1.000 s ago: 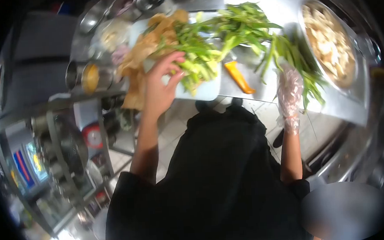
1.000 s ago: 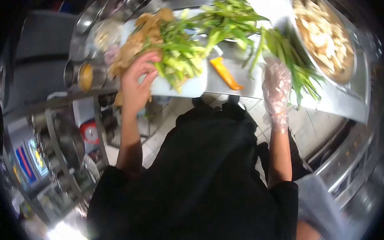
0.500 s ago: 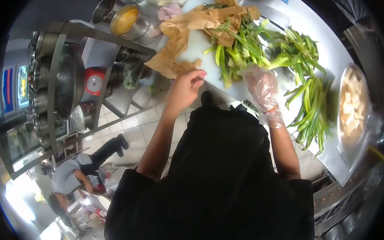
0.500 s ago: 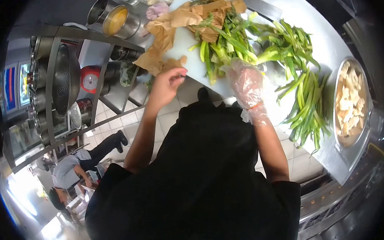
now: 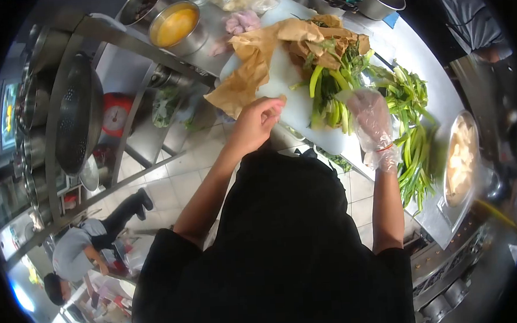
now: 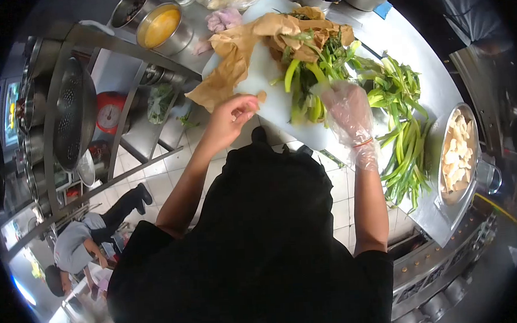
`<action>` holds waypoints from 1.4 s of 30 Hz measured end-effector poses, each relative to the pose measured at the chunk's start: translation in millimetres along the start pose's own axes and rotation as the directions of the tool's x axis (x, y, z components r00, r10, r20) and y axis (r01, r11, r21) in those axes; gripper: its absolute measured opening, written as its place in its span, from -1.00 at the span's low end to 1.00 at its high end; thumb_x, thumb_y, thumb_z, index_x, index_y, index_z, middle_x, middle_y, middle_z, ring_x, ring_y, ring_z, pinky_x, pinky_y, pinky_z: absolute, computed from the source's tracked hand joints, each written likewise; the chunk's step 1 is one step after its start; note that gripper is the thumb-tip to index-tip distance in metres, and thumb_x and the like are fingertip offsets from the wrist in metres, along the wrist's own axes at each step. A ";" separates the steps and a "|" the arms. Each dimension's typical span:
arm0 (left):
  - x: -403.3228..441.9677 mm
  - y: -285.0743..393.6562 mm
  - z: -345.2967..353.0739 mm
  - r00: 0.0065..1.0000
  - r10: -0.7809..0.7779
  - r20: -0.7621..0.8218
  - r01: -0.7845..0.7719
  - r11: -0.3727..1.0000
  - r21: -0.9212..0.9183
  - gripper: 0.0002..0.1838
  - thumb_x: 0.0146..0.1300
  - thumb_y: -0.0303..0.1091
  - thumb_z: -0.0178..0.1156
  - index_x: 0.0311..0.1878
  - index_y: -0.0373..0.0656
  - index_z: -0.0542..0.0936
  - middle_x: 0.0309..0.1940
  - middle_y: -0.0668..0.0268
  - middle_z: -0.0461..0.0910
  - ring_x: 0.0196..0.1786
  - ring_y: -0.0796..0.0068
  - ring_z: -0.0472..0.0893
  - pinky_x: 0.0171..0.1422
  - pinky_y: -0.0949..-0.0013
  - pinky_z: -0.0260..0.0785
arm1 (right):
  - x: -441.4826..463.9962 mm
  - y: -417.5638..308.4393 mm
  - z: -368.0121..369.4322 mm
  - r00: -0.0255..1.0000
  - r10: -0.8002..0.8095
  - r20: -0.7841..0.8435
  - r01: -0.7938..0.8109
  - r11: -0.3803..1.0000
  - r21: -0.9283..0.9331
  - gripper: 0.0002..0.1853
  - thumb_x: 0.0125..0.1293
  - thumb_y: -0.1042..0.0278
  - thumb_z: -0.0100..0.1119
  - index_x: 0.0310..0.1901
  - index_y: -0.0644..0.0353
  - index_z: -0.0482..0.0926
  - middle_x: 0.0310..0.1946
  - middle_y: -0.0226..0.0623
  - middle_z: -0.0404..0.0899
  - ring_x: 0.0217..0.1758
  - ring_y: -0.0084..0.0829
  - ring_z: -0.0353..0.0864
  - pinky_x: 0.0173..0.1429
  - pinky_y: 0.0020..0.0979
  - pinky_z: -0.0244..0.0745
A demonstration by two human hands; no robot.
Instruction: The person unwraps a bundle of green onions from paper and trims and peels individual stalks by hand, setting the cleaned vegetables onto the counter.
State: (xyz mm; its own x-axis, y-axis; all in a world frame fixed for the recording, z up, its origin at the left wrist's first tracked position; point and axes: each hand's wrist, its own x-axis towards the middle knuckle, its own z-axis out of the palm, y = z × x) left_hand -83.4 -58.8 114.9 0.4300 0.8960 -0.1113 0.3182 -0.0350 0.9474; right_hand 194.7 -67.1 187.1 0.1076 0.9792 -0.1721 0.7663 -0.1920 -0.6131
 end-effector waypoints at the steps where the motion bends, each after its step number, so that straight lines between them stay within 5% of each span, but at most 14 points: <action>1: 6.0 -1.1 -4.4 1.000 0.026 -0.005 -0.026 0.999 -0.035 -0.62 0.19 -0.64 0.18 0.10 -0.20 0.54 -0.13 0.34 0.62 -0.24 0.58 0.56 -0.11 0.50 0.42 | 2.3 -13.4 4.1 1.000 0.015 -0.011 -0.015 1.000 -0.004 -0.62 0.18 0.05 0.23 -0.24 0.26 0.68 -0.43 0.01 0.62 -0.35 -0.01 0.61 -0.17 -0.17 0.48; 6: 43.4 -21.8 -24.5 1.000 0.028 0.005 -0.025 0.963 -0.268 -0.48 0.20 -0.69 0.03 0.26 -0.22 0.39 0.06 0.25 0.54 -0.19 0.58 0.58 -0.03 0.49 0.46 | 4.8 -20.7 56.8 0.854 -0.447 0.267 0.513 0.810 -0.285 -0.73 0.28 0.16 0.14 -0.17 0.17 0.67 -0.14 -0.11 0.65 -0.21 -0.09 0.64 -0.12 -0.17 0.53; 12: 48.0 -35.7 -51.9 1.000 0.008 0.007 -0.006 0.970 -0.245 -0.52 0.20 -0.74 0.02 0.21 -0.24 0.43 0.02 0.29 0.56 -0.19 0.62 0.56 0.02 0.50 0.47 | -75.9 53.6 64.2 0.902 0.179 -0.392 -0.124 0.979 0.161 -0.76 0.31 0.27 0.24 -0.11 0.26 0.65 -0.31 -0.16 0.68 -0.23 -0.42 0.65 -0.15 -0.39 0.51; 16: 42.2 -43.9 -50.3 0.999 -0.001 0.035 0.010 0.965 -0.264 -0.53 0.19 -0.74 -0.02 0.19 -0.25 0.45 0.01 0.29 0.56 -0.18 0.62 0.55 0.04 0.50 0.46 | -76.1 55.1 51.9 0.842 0.365 -0.397 -0.399 0.917 -0.002 -0.70 0.30 0.16 0.25 -0.12 0.24 0.65 -0.35 -0.06 0.67 -0.23 -0.29 0.68 -0.16 -0.30 0.51; 23: 44.7 -6.4 -38.5 0.991 0.112 0.072 -0.076 0.919 -0.388 -0.58 0.24 -0.70 0.05 0.17 -0.25 0.47 -0.03 0.29 0.56 -0.27 0.70 0.48 0.02 0.54 0.43 | -45.1 67.7 49.1 0.876 0.249 -0.412 -0.312 0.946 -0.092 -0.76 0.30 0.18 0.22 -0.24 0.19 0.65 -0.37 -0.10 0.65 -0.32 -0.12 0.63 -0.23 -0.18 0.49; 25: 42.3 0.5 -45.4 0.993 0.106 0.060 -0.079 0.937 -0.339 -0.59 0.24 -0.69 0.05 0.17 -0.24 0.48 -0.04 0.31 0.56 -0.27 0.71 0.48 0.02 0.55 0.42 | -43.0 73.2 31.9 0.955 -0.033 -0.294 -0.156 0.787 -0.597 -0.82 0.34 0.28 0.16 -0.23 0.21 0.66 -0.37 -0.10 0.65 -0.33 -0.18 0.63 -0.23 -0.24 0.49; 27: 41.1 -2.7 -48.7 0.994 0.102 0.048 -0.084 0.953 -0.290 -0.59 0.24 -0.68 0.05 0.17 -0.24 0.48 -0.06 0.32 0.56 -0.26 0.71 0.47 0.01 0.56 0.40 | -35.8 47.4 6.1 0.903 -0.019 -0.430 -0.056 0.985 -0.163 -0.73 0.28 0.20 0.20 -0.44 0.23 0.58 -0.56 -0.12 0.57 -0.47 -0.14 0.58 -0.31 -0.20 0.47; 28: 39.5 -7.0 -50.9 0.992 0.118 0.050 -0.099 0.952 -0.289 -0.60 0.24 -0.68 0.06 0.16 -0.24 0.49 -0.08 0.33 0.57 -0.27 0.71 0.47 0.00 0.56 0.39 | -31.9 30.9 -7.5 0.901 -0.171 -0.399 0.020 0.935 -0.355 -0.77 0.33 0.27 0.15 -0.38 0.25 0.62 -0.55 -0.13 0.57 -0.45 -0.19 0.59 -0.28 -0.23 0.49; 31: 27.7 -15.4 -53.4 0.994 0.099 0.035 -0.084 0.948 -0.308 -0.61 0.24 -0.67 0.06 0.15 -0.24 0.50 -0.12 0.35 0.58 -0.27 0.71 0.47 -0.02 0.56 0.37 | -28.7 6.2 -10.8 0.960 0.126 -0.251 -0.099 0.988 0.116 -0.71 0.30 0.15 0.22 -0.20 0.24 0.67 -0.50 -0.12 0.60 -0.43 -0.23 0.60 -0.27 -0.29 0.47; 33: 21.5 -22.2 -55.9 0.997 0.069 0.017 -0.059 0.942 -0.331 -0.62 0.24 -0.67 0.07 0.14 -0.24 0.51 -0.15 0.35 0.58 -0.27 0.71 0.47 -0.03 0.56 0.37 | -37.7 14.9 3.9 0.961 0.277 0.010 -0.274 0.955 -0.115 -0.68 0.27 0.09 0.26 -0.21 0.22 0.68 -0.47 -0.16 0.63 -0.43 -0.23 0.60 -0.27 -0.29 0.46; 35: 12.5 -33.0 -60.5 0.999 0.049 0.015 -0.042 0.953 -0.299 -0.65 0.27 -0.56 0.10 0.14 -0.27 0.49 -0.10 0.32 0.59 -0.19 0.64 0.57 -0.01 0.54 0.38 | -59.6 73.1 53.4 0.995 0.028 -0.094 -0.066 0.896 -0.438 -0.71 0.25 0.10 0.29 -0.24 0.17 0.71 -0.40 -0.23 0.68 -0.38 -0.30 0.62 -0.23 -0.28 0.48; 37: 3.4 -37.3 -64.5 1.000 0.001 0.007 0.001 0.961 -0.277 -0.65 0.27 -0.55 0.11 0.14 -0.27 0.49 -0.11 0.33 0.59 -0.19 0.65 0.56 -0.01 0.54 0.38 | -70.3 23.4 78.1 0.971 0.177 -0.162 -0.154 0.977 0.146 -0.68 0.26 0.07 0.26 -0.17 0.17 0.67 -0.37 -0.08 0.66 -0.32 -0.14 0.67 -0.19 -0.24 0.53; 39: -2.3 -43.3 -65.7 1.000 -0.026 0.017 0.029 0.969 -0.244 -0.65 0.28 -0.54 0.11 0.14 -0.26 0.50 -0.12 0.35 0.59 -0.18 0.66 0.56 0.00 0.54 0.38 | -68.2 14.9 98.0 0.969 0.035 -0.245 -0.098 0.964 -0.247 -0.59 0.24 0.00 0.27 -0.20 0.26 0.66 -0.42 -0.03 0.65 -0.36 -0.18 0.66 -0.19 -0.26 0.51; 42: -2.4 -48.0 -63.2 0.998 -0.009 0.055 0.024 0.963 -0.270 -0.65 0.27 -0.54 0.11 0.14 -0.26 0.50 -0.12 0.35 0.60 -0.17 0.67 0.54 0.00 0.54 0.37 | -47.5 11.5 116.7 0.874 0.305 -0.378 -0.396 0.897 -0.194 -0.58 0.20 -0.02 0.27 -0.35 0.28 0.62 -0.49 0.00 0.62 -0.43 -0.14 0.63 -0.29 -0.21 0.47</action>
State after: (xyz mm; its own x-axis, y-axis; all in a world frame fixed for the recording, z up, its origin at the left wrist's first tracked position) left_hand -153.1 -31.3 88.7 0.4727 0.8706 -0.1364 0.0882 0.1072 0.9903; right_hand 124.4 -123.6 98.2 0.5670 0.8224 -0.0457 0.7676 -0.5477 -0.3328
